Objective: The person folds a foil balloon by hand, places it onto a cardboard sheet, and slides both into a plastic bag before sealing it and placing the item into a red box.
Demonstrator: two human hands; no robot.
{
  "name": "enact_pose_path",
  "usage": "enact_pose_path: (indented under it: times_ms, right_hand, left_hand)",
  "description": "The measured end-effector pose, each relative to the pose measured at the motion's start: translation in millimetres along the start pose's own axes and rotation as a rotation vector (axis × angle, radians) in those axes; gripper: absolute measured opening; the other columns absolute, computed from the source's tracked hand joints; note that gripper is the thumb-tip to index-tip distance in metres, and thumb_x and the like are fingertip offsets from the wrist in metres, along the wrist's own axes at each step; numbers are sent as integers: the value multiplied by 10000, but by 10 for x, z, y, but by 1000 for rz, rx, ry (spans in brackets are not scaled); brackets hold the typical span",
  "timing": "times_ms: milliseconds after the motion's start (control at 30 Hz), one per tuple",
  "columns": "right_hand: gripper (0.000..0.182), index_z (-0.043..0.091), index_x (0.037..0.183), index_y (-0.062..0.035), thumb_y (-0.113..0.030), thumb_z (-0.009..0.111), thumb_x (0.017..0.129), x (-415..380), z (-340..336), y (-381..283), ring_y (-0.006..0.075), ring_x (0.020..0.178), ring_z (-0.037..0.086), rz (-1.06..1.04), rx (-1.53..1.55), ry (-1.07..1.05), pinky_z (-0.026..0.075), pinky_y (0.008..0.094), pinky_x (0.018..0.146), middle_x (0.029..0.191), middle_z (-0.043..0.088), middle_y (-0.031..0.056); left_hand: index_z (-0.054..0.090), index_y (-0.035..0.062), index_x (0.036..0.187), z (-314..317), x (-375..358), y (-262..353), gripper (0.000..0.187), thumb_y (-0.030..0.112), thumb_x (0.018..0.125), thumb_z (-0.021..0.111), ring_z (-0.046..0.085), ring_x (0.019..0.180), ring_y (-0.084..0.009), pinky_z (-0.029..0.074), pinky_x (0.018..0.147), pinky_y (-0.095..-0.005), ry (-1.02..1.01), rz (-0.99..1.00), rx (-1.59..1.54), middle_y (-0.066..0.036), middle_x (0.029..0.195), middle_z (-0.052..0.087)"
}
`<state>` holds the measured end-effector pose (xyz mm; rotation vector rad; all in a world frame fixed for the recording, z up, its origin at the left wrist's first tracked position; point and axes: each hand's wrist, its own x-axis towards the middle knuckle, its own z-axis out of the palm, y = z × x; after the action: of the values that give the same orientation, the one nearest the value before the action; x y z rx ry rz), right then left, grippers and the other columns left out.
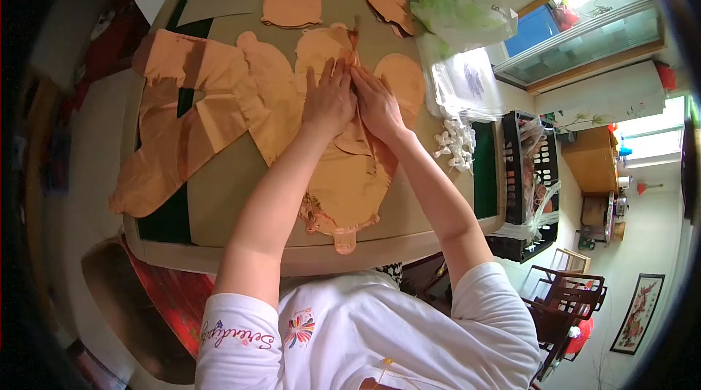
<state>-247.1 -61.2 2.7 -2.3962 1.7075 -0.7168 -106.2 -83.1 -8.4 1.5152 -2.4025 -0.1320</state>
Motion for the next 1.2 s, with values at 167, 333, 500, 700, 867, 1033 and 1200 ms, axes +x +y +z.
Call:
enact_pose_path:
  times_ms: [167, 333, 500, 700, 867, 1033, 1200]
  right_hand:
    - [427, 527, 1315, -39, -96, 510, 892, -9, 51, 15, 337, 1302, 441, -33, -14, 54, 328, 488, 1084, 1371, 508, 176]
    - [410, 538, 1259, 2, -98, 490, 865, -35, 1, 45, 330, 1308, 427, -22, -39, -79, 322, 462, 1077, 1363, 513, 168]
    - [421, 525, 1273, 8, -92, 489, 865, -37, 9, 32, 334, 1318, 415, -16, -67, -62, 307, 472, 1101, 1373, 502, 171]
    - [409, 499, 1321, -23, -98, 476, 920, -18, 84, 16, 324, 1322, 413, -26, -70, 53, 316, 479, 1104, 1391, 488, 162]
    - [480, 452, 1364, -11, -81, 453, 890, -24, 34, -7, 317, 1348, 375, 5, -45, -26, 269, 473, 1132, 1428, 445, 163]
    - [465, 462, 1351, -5, -77, 455, 891, -43, 14, -18, 313, 1346, 378, -5, -26, -8, 278, 475, 1125, 1426, 447, 160]
    - [457, 477, 1345, -14, -81, 456, 894, -44, 34, 14, 305, 1343, 382, -23, -74, 8, 282, 478, 1120, 1429, 443, 161]
  left_hand:
    - [473, 17, 1292, 46, 21, -48, 422, 153, 893, 491, 415, 1284, -326, 296, 1092, -488, 221, -42, -245, -151, 1349, 483]
    - [551, 11, 1086, -328, 26, 69, 261, 71, 834, 520, 494, 1153, -333, 382, 1010, -434, 425, 302, -365, -148, 1171, 561]
    - [638, 49, 970, -171, 474, 22, 188, 115, 837, 523, 498, 1168, -284, 374, 1020, -430, 262, 301, -234, -118, 1122, 584]
    - [587, 71, 1200, -14, 736, -268, 333, 164, 893, 499, 440, 1287, -256, 294, 1096, -507, 53, 182, -19, -79, 1307, 544]
    - [451, 73, 1375, 88, 935, -302, 464, 189, 926, 459, 358, 1375, -247, 275, 1113, -502, -10, 126, -11, -84, 1445, 437]
    - [427, 39, 1388, 56, 1023, -248, 465, 204, 953, 414, 313, 1405, -247, 259, 1124, -505, -38, 41, 70, -102, 1484, 393]
    - [417, 31, 1389, -65, 345, -24, 471, 227, 961, 400, 280, 1419, -254, 231, 1137, -523, 24, 9, -58, -111, 1488, 374]
